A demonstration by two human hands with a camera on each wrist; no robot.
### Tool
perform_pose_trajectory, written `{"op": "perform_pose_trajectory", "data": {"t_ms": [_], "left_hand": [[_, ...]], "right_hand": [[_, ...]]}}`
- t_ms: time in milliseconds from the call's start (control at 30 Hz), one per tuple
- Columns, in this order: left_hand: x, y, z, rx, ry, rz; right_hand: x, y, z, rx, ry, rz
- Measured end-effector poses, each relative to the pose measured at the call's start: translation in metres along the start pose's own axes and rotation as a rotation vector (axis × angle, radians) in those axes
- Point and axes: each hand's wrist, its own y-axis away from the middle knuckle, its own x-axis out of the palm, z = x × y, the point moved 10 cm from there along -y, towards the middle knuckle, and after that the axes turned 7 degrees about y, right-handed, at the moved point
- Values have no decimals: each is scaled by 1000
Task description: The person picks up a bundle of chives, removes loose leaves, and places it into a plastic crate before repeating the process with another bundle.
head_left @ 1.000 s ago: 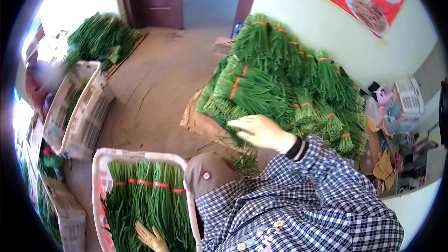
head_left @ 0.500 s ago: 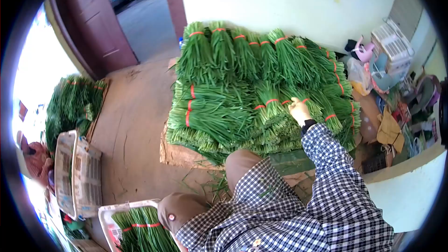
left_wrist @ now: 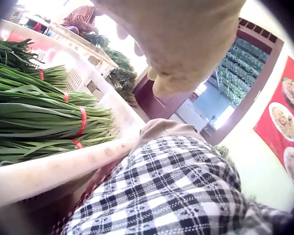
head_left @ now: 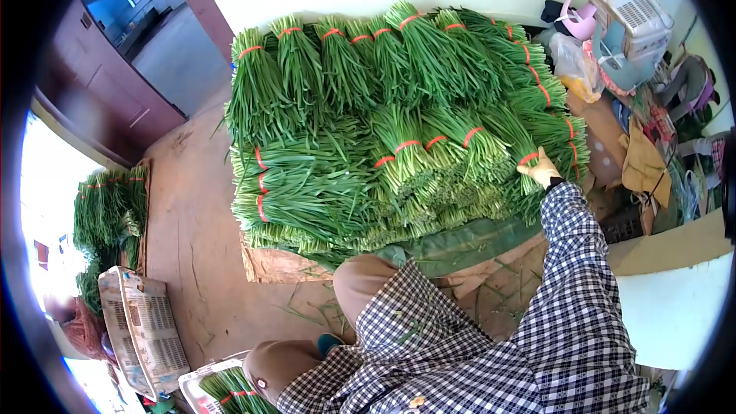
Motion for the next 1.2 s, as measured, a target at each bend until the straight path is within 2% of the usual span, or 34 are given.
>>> {"op": "perform_pose_trajectory", "data": {"t_ms": [33,67,133,167,300,333,400,467,533,600,667,733,800,867,933,967,1000,1067,1133,1200], "left_hand": [[1,-9,-6,-7,115,11],[1,-20,-15,-4,110,15],[3,-36,-44,153,-95,63],[5,-41,-42,147,-105,73],[8,-45,-35,186,-85,-2],[4,-46,-36,180,-79,-12],[-2,-49,-44,197,-50,-35],[-6,-53,-51,234,-29,-52],[-12,-56,-64,304,22,-66],[-4,-69,-54,258,61,-114],[27,-79,-28,287,198,-6],[30,-102,-65,224,312,47],[37,-119,-111,314,515,57],[49,-133,-156,283,752,214],[87,-138,-184,376,946,418],[108,-135,-195,240,1152,626],[126,-124,-207,89,1364,830],[147,-122,-223,126,1501,911],[185,-118,-237,-10,2021,1040],[173,-123,-236,-402,2467,916]], "right_hand": [[1,5,1,41,13,38],[-4,11,7,44,11,44],[-12,23,14,92,-18,102],[-11,23,13,108,-26,131],[-21,35,27,60,-10,78],[-28,34,21,49,-16,28],[-27,32,2,-13,-135,60],[-10,53,2,-266,-482,313],[-44,140,22,-364,-819,284],[-28,210,24,-141,-1235,584],[-27,256,36,-230,-1355,574],[-25,306,74,-343,-1438,656],[-23,347,112,-421,-1424,709],[-6,375,143,-454,-1446,796],[11,409,187,-476,-1451,968],[19,429,207,-487,-1339,1113],[26,449,225,-498,-1295,1165],[17,507,277,-646,-1318,1373],[56,516,282,-563,-1218,1511],[61,539,301,-589,-1031,1490]]}}
